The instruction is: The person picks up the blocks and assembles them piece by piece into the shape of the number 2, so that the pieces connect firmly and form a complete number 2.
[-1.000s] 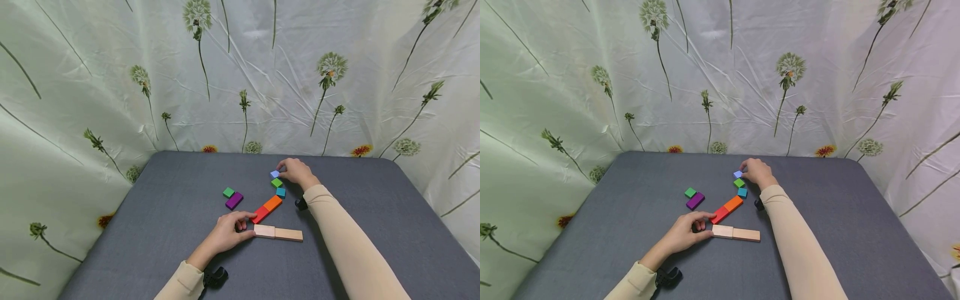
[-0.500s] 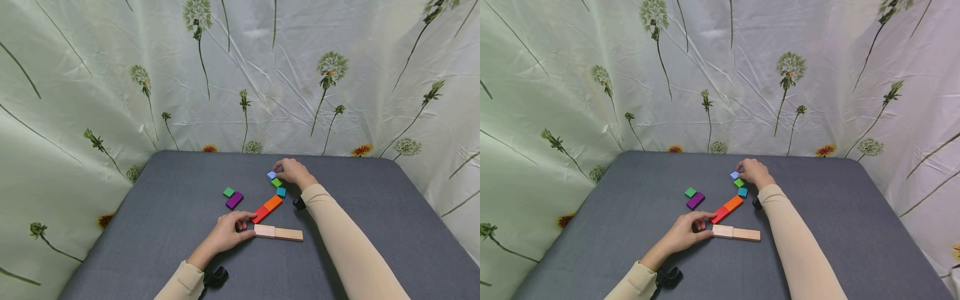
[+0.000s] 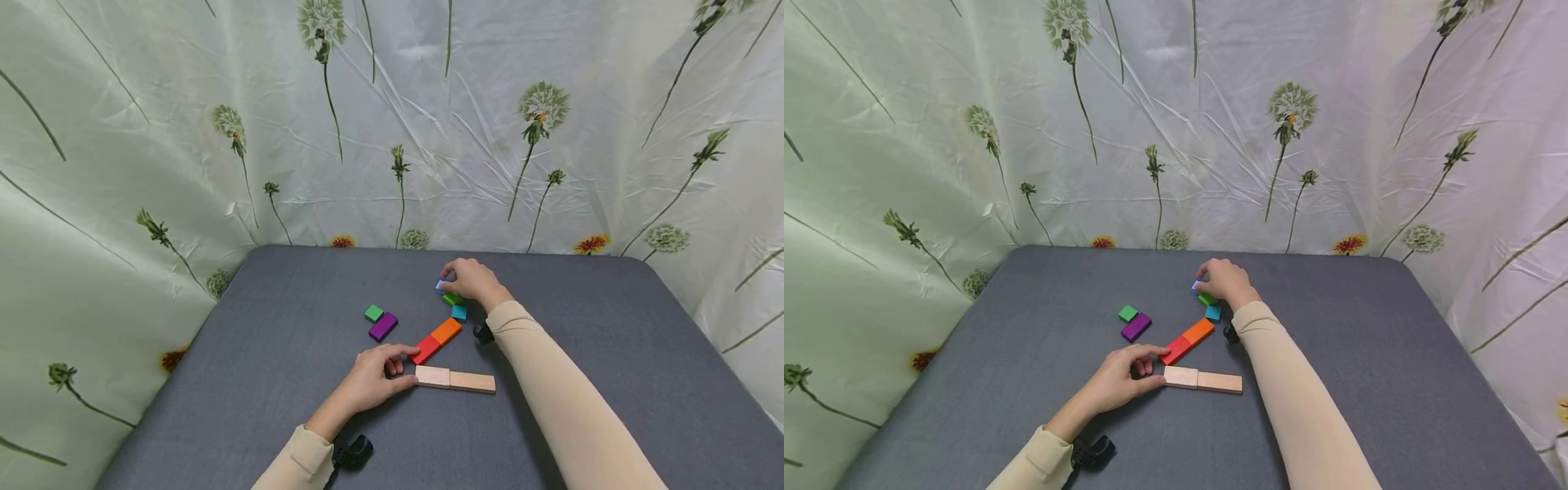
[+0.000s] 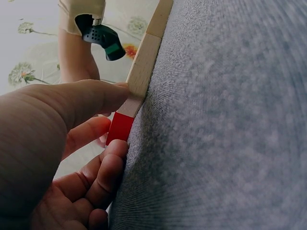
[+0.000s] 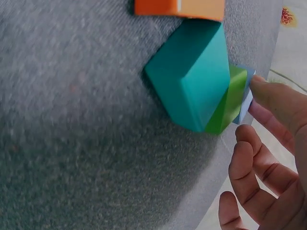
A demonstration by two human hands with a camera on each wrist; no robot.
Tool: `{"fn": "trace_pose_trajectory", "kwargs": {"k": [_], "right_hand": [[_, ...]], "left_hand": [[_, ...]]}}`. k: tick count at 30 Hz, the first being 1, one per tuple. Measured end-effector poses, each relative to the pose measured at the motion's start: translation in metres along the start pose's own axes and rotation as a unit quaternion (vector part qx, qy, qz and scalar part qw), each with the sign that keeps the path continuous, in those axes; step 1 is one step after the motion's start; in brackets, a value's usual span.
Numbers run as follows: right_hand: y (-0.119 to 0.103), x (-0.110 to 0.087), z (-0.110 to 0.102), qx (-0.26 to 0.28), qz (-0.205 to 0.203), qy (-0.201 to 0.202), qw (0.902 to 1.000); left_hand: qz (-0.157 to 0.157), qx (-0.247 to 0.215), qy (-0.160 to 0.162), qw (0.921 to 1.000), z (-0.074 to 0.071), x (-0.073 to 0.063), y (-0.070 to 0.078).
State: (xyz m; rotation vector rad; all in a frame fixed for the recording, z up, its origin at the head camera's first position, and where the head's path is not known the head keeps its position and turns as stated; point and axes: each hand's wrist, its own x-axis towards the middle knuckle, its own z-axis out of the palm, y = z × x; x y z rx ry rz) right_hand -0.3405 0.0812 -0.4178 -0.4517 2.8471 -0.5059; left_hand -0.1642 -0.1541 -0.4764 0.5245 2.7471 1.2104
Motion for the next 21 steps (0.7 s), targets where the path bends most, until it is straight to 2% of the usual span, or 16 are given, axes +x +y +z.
{"fn": "trace_pose_trajectory", "kwargs": {"k": [7, 21], "right_hand": [[-0.0048, 0.0004, 0.0016, -0.008, 0.002, 0.007, 0.9999], [-0.0083, 0.0011, 0.0055, 0.005, -0.003, -0.011, 0.9999]], "left_hand": [[-0.002, 0.0, -0.001, 1.0, -0.0002, 0.0002, 0.0004], [0.001, -0.001, 0.0, 1.0, -0.0003, -0.0007, 0.0001]]}}
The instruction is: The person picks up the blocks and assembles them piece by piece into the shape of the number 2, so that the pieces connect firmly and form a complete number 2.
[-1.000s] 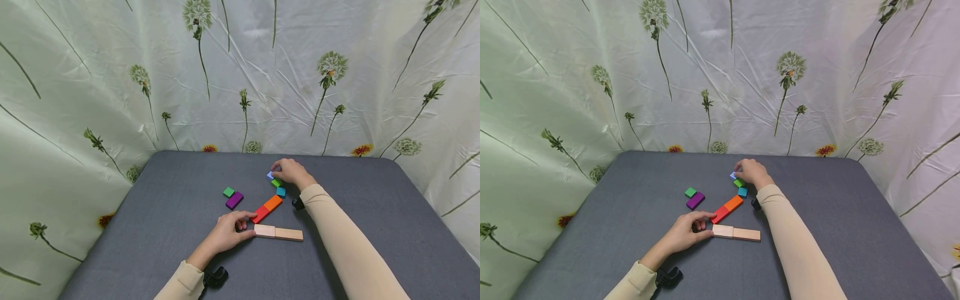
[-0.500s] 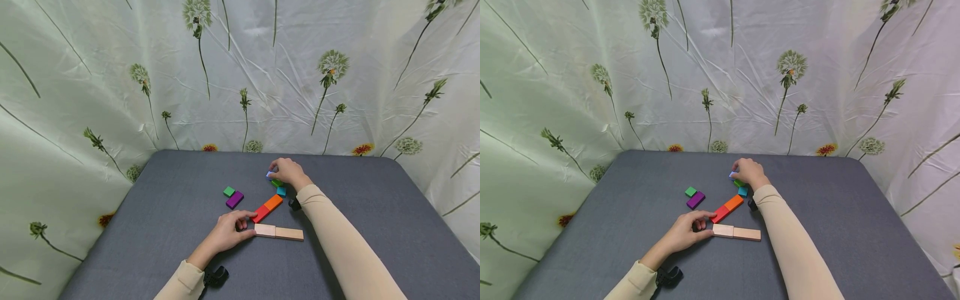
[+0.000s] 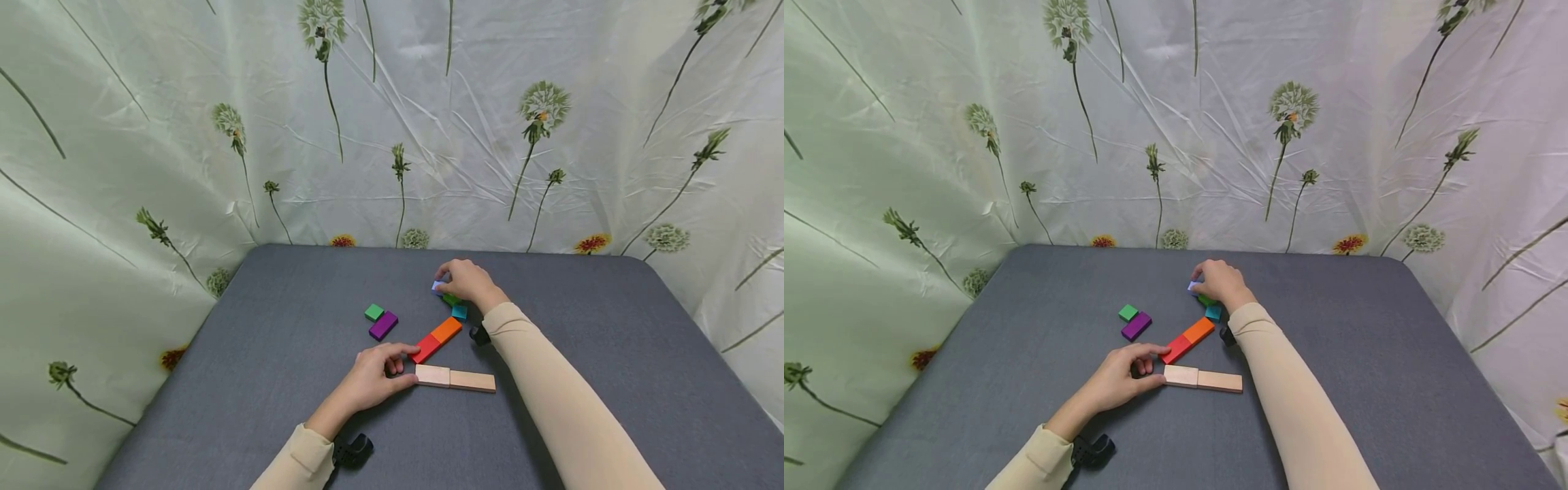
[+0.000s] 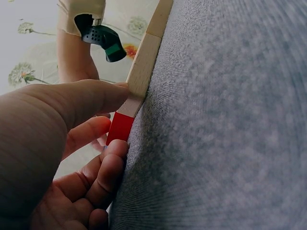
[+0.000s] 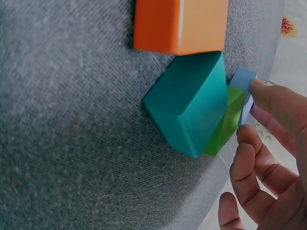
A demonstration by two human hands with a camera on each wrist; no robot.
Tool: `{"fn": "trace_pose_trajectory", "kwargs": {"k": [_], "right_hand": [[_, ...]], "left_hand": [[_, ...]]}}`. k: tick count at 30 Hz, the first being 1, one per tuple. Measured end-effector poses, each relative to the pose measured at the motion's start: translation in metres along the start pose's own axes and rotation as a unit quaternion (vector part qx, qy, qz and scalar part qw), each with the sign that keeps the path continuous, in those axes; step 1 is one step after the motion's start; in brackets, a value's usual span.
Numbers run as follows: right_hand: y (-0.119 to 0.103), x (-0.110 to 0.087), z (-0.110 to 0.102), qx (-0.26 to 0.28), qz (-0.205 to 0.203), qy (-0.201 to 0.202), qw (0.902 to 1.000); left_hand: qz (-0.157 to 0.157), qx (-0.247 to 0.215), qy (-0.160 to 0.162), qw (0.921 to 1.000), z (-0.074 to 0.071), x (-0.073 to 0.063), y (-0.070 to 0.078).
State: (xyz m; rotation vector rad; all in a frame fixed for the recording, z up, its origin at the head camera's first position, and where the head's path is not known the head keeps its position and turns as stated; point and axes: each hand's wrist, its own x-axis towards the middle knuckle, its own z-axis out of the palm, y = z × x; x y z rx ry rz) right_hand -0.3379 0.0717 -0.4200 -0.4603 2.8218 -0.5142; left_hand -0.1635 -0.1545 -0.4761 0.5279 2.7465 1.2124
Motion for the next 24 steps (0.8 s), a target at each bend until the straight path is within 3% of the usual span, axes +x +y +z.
{"fn": "trace_pose_trajectory", "kwargs": {"k": [24], "right_hand": [[-0.002, 0.0002, 0.0021, 0.001, -0.011, -0.011, 0.9999]], "left_hand": [[0.001, 0.003, -0.002, 1.0, 0.0008, 0.0012, -0.0017]]}}
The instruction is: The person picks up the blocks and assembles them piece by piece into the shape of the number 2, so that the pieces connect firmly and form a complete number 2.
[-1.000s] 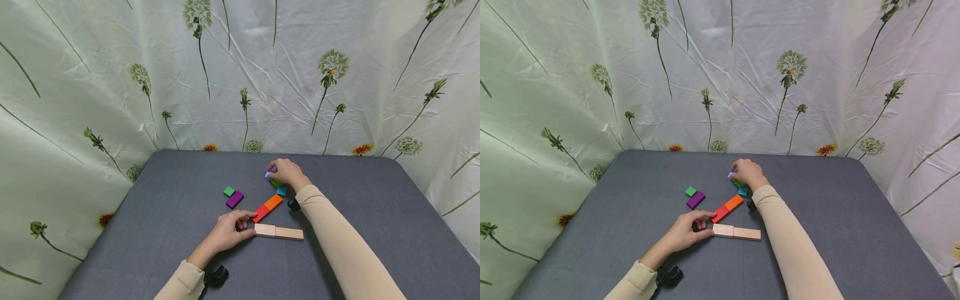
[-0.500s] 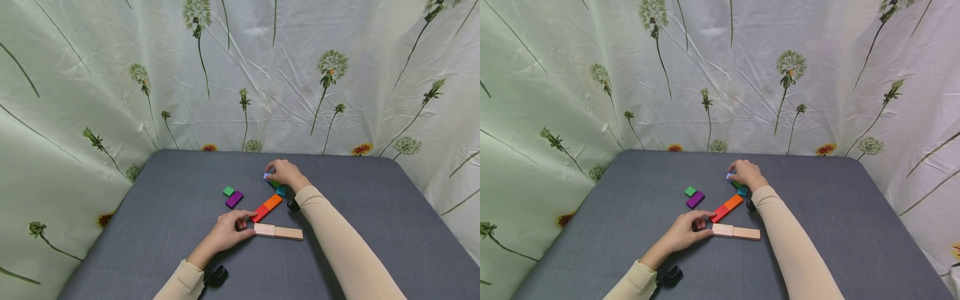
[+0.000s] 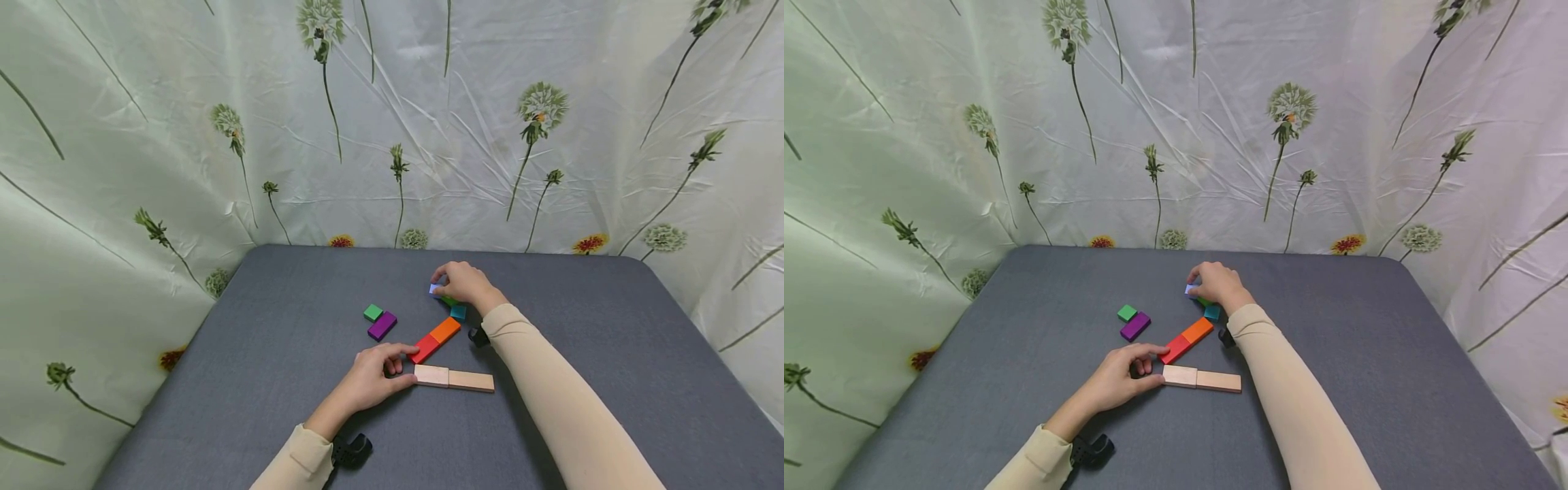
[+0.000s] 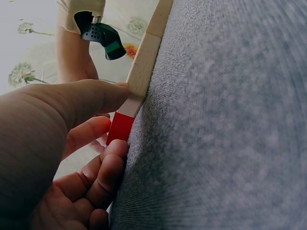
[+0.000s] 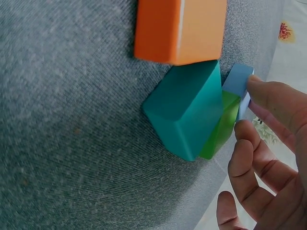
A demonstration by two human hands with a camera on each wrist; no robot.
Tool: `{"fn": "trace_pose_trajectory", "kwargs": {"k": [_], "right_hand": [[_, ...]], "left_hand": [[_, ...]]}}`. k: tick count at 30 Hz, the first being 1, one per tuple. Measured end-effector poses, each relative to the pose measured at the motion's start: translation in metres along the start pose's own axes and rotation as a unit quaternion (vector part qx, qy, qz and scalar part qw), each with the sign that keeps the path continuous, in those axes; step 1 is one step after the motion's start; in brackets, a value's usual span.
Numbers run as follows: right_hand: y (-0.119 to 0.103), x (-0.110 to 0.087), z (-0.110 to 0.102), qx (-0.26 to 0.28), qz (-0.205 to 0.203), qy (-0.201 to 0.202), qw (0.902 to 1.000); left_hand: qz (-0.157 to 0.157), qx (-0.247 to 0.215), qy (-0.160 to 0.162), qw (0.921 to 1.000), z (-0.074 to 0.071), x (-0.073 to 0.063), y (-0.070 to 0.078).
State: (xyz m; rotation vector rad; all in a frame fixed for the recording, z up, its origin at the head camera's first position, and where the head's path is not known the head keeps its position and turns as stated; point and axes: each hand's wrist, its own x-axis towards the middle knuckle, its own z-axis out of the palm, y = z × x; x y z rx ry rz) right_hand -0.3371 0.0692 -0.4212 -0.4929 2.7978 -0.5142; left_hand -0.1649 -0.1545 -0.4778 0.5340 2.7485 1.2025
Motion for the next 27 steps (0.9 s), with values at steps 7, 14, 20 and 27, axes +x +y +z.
{"fn": "trace_pose_trajectory", "kwargs": {"k": [7, 14, 20, 27], "right_hand": [[-0.0013, -0.0025, -0.0012, -0.002, 0.0, 0.001, 1.0], [-0.0018, -0.0032, -0.0026, -0.005, -0.002, 0.0, 1.0], [-0.002, -0.0018, -0.0012, -0.009, 0.001, -0.002, 1.0], [-0.0019, -0.0071, -0.0035, -0.006, -0.01, 0.002, 0.9999]], "left_hand": [[0.001, -0.004, -0.002, 1.0, -0.0009, -0.0003, 0.0004], [0.001, -0.006, -0.003, 1.0, -0.001, -0.0004, 0.0004], [0.0, -0.005, -0.003, 1.0, -0.0012, -0.0005, 0.0005], [-0.001, -0.004, -0.006, 1.0, -0.0016, -0.0003, 0.0002]]}}
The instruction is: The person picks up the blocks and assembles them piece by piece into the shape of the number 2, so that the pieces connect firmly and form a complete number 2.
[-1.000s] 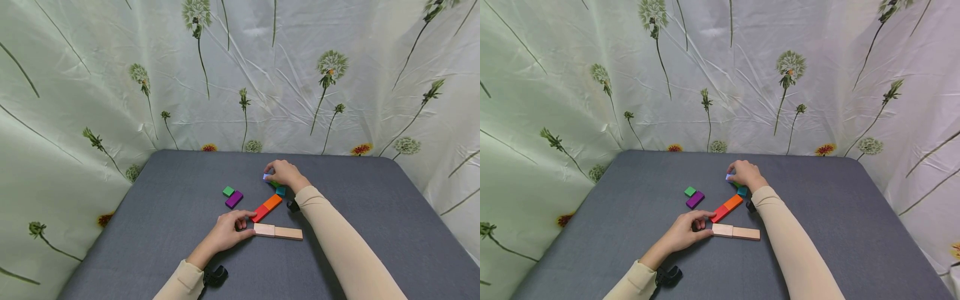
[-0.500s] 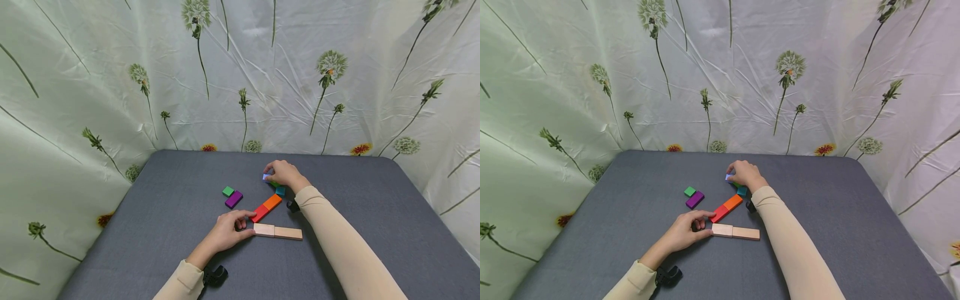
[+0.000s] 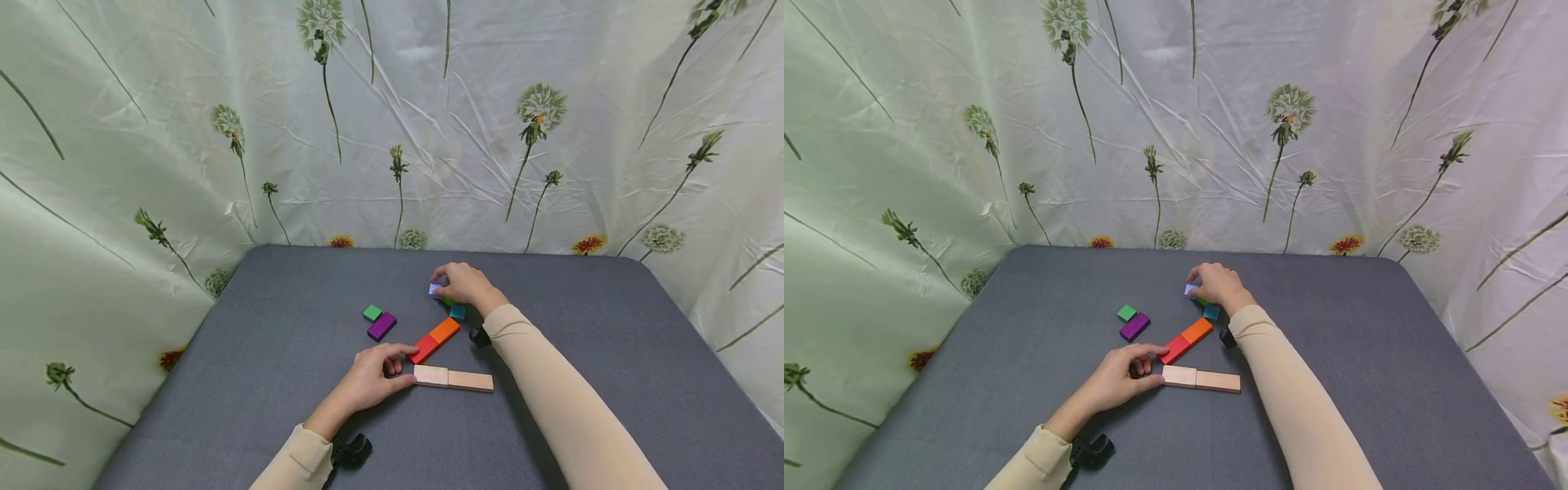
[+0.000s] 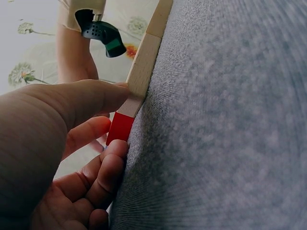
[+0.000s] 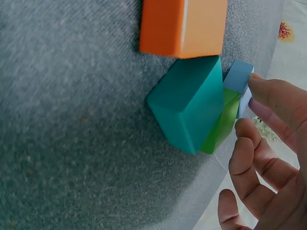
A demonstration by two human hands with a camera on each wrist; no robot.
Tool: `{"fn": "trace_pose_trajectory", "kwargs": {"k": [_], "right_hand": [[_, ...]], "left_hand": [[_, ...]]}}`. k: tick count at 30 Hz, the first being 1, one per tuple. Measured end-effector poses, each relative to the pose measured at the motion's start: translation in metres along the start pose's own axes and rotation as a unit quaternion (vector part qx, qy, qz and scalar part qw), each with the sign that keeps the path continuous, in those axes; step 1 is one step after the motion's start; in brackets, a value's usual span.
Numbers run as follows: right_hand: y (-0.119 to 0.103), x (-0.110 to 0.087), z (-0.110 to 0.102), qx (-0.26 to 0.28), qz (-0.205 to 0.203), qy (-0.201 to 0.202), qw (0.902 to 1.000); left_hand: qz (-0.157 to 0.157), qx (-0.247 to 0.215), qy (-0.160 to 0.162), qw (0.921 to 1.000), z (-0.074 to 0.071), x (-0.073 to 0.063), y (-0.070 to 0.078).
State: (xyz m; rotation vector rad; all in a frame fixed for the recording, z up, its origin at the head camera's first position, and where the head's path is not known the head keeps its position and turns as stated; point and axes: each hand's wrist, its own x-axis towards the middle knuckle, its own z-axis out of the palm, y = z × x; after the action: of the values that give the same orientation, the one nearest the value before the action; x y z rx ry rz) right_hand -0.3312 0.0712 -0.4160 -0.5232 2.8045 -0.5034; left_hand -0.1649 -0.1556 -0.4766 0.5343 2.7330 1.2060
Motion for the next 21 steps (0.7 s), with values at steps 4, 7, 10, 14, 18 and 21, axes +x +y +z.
{"fn": "trace_pose_trajectory", "kwargs": {"k": [4, 7, 10, 14, 18, 21], "right_hand": [[0.001, -0.003, -0.001, 0.004, -0.004, 0.004, 1.0], [0.002, -0.003, -0.001, 0.002, -0.006, 0.007, 1.0], [0.001, -0.003, -0.002, -0.007, -0.015, 0.01, 0.9998], [-0.002, -0.004, -0.002, -0.018, -0.04, 0.012, 0.999], [-0.009, -0.006, -0.001, -0.023, -0.065, 0.015, 0.9975], [-0.016, -0.007, 0.001, -0.03, -0.082, 0.018, 0.996]], "left_hand": [[0.001, 0.004, 0.001, 1.0, 0.0, 0.0, 0.0], [0.0, 0.005, 0.001, 1.0, 0.0, -0.001, -0.001], [0.002, 0.003, 0.001, 1.0, 0.0, -0.001, 0.0], [0.005, -0.001, 0.0, 1.0, 0.0, -0.001, 0.0], [0.006, -0.004, 0.001, 1.0, 0.0, -0.001, 0.0], [0.008, -0.004, 0.002, 1.0, 0.0, -0.001, 0.0]]}}
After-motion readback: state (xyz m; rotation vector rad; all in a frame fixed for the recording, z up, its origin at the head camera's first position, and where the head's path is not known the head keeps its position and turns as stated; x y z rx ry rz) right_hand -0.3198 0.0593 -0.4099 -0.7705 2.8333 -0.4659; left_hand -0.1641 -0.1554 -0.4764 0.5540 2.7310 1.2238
